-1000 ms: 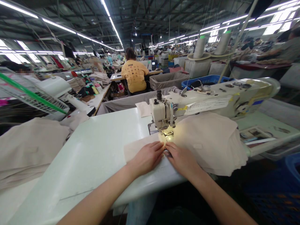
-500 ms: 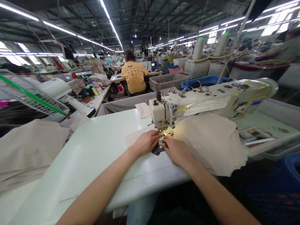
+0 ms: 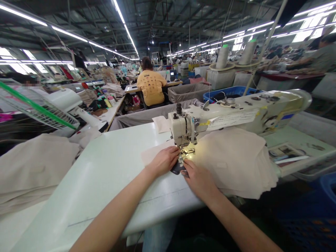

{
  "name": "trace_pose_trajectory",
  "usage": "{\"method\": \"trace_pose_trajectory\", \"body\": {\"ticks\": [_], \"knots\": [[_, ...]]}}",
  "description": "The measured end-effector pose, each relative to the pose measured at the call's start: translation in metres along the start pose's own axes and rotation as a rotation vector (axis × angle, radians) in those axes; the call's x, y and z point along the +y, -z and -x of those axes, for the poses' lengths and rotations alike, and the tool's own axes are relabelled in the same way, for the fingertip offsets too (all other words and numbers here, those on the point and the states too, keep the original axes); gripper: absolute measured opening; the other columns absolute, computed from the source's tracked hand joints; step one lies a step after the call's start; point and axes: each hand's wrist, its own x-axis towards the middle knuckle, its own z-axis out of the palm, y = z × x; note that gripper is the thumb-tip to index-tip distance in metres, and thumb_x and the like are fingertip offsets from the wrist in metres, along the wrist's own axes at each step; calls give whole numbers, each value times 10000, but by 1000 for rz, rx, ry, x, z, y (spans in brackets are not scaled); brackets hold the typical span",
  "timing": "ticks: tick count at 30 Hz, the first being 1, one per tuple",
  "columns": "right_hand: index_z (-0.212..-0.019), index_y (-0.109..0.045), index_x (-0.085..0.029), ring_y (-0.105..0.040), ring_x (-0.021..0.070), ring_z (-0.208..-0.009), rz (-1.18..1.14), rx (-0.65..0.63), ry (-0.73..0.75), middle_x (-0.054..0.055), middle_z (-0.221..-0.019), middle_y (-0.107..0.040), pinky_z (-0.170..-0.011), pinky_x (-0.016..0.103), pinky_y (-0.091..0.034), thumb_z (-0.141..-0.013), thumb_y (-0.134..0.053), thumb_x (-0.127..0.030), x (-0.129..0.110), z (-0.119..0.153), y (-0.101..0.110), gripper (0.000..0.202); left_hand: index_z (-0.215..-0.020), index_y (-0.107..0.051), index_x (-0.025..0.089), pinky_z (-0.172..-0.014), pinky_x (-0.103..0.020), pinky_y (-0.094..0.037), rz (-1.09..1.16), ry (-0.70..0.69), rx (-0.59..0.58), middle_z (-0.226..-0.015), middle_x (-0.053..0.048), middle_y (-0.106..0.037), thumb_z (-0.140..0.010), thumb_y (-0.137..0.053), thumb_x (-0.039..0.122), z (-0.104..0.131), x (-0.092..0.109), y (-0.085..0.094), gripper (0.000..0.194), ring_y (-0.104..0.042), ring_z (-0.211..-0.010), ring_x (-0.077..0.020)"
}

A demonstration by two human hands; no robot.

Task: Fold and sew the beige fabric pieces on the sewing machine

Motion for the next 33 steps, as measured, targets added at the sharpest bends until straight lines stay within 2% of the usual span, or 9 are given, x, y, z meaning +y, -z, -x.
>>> {"method": "trace_pose_trajectory", "body": {"ticks": [5, 9, 14, 20, 25, 27, 30, 33], "knots": [[-1306, -639, -189, -722, 222, -997, 40, 58, 8, 112, -1470, -566, -822, 308, -565, -1010, -454, -237, 0, 1, -9, 352, -1250, -629, 142, -1089, -413, -505, 6, -17, 5, -1305, -153, -641, -1033, -349, 251, 2, 1, -2, 370, -605, -1228, -250], [-1305, -643, -181, -728, 234, -983, 51, 87, 16, 102, -1462, -576, -794, 324, -580, -1009, -440, -234, 0, 2, -10, 363, -1289, -601, 168, -1093, -425, -503, 34, 35, 30, -1327, -140, -629, -1028, -374, 256, 4, -1, -6, 356, -589, -1253, -245], [-1309, -638, -179, -724, 235, -1009, 27, 98, 26, 98, -1460, -580, -802, 320, -579, -1006, -450, -224, 1, 3, -9, 359, -1302, -578, 143, -1128, -429, -466, 25, 80, 28, -1373, -144, -597, -1022, -393, 239, 4, 2, -9, 349, -558, -1288, -248], [-1296, -651, -186, -729, 241, -1000, 11, 63, 9, 85, -1455, -587, -816, 330, -582, -997, -486, -225, 4, 5, -3, 344, -1225, -632, 158, -1037, -433, -517, -76, 198, -60, -1241, -123, -667, -990, -459, 225, 15, 24, 10, 299, -619, -1146, -262], [-1238, -679, -206, -725, 244, -1014, -23, 85, -9, 78, -1402, -630, -812, 331, -581, -991, -508, -238, 9, 11, 2, 302, -1161, -680, 189, -1012, -351, -514, 9, 165, -123, -1199, -90, -683, -929, -393, 56, 31, 17, 28, 392, -629, -1113, -203], [-1220, -684, -207, -724, 250, -1005, -60, 122, -16, 77, -1385, -641, -803, 342, -582, -978, -508, -212, 13, 13, 2, 299, -1162, -666, 173, -942, -364, -543, -80, 252, -160, -1164, -114, -669, -945, -389, 90, 36, 14, 31, 361, -637, -1078, -224], [-1209, -679, -201, -711, 253, -1020, -154, 197, -20, 77, -1340, -664, -838, 357, -570, -916, -516, -114, 24, 16, 2, 346, -1128, -625, 122, -775, -400, -572, -315, 542, -248, -1102, -157, -633, -979, -389, 199, 40, 18, 34, 290, -668, -967, -279], [-1156, -690, -197, -694, 240, -1026, -283, 253, -3, 74, -1223, -707, -866, 347, -549, -861, -506, -60, 34, 17, 2, 374, -1118, -579, 106, -730, -396, -564, -411, 767, -303, -1083, -166, -610, -989, -354, 217, 42, 26, 35, 282, -693, -910, -285]]}}
